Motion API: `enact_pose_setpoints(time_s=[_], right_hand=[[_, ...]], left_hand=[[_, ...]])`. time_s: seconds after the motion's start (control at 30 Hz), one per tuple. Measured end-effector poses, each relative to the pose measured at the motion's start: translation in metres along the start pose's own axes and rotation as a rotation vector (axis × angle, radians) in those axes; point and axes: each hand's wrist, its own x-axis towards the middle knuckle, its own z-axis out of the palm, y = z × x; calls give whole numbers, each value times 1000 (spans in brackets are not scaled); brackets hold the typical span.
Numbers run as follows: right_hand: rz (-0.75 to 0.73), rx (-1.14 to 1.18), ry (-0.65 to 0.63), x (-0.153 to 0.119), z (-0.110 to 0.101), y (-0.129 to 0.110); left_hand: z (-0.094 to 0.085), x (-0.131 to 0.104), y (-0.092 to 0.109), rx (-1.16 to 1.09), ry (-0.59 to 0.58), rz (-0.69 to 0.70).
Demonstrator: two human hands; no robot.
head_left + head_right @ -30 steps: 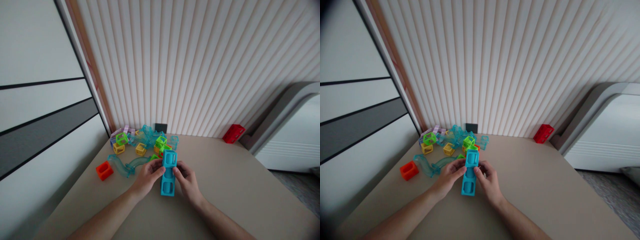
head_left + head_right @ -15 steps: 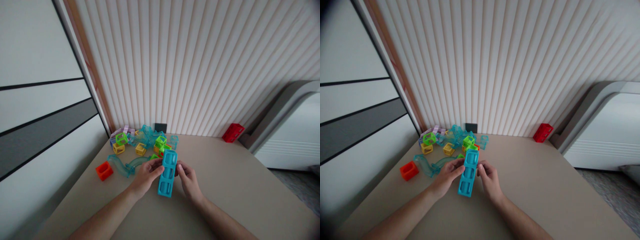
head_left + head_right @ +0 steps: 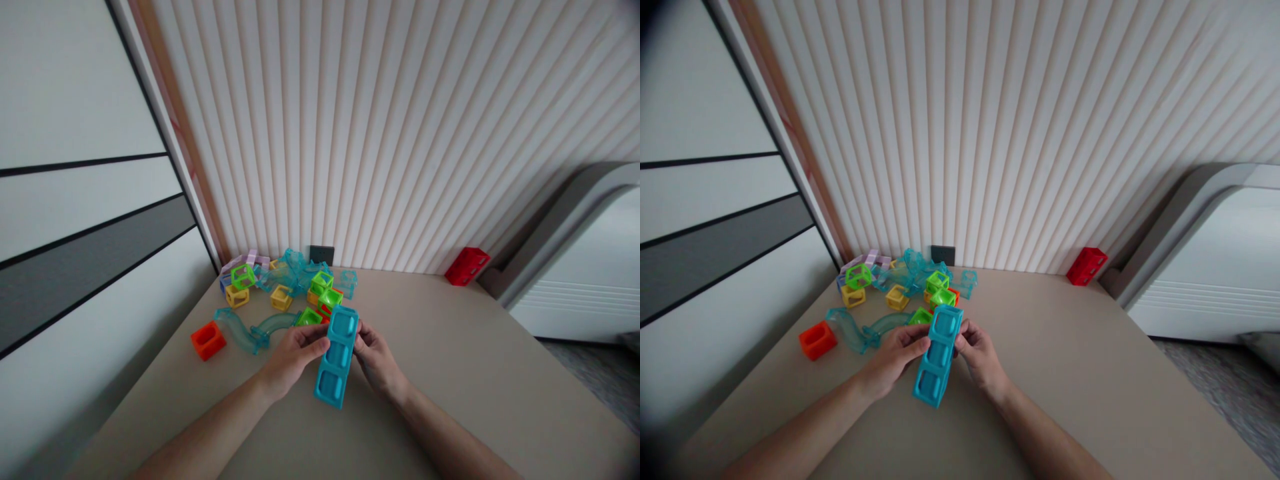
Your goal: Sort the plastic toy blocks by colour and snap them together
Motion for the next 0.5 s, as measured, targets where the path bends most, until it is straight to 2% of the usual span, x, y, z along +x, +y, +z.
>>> enact_pose_setpoints(time_s=[0.17, 0.37, 0.5], right_hand=[[-1, -27, -18, 1, 1, -7], [-180, -287, -15, -4, 2, -14], [-232, -432, -16, -8, 1, -14]], left_hand=[[0, 2, -5, -40, 13, 8], [8, 3, -3, 26, 183, 129], [10, 3, -4, 42, 169, 136]])
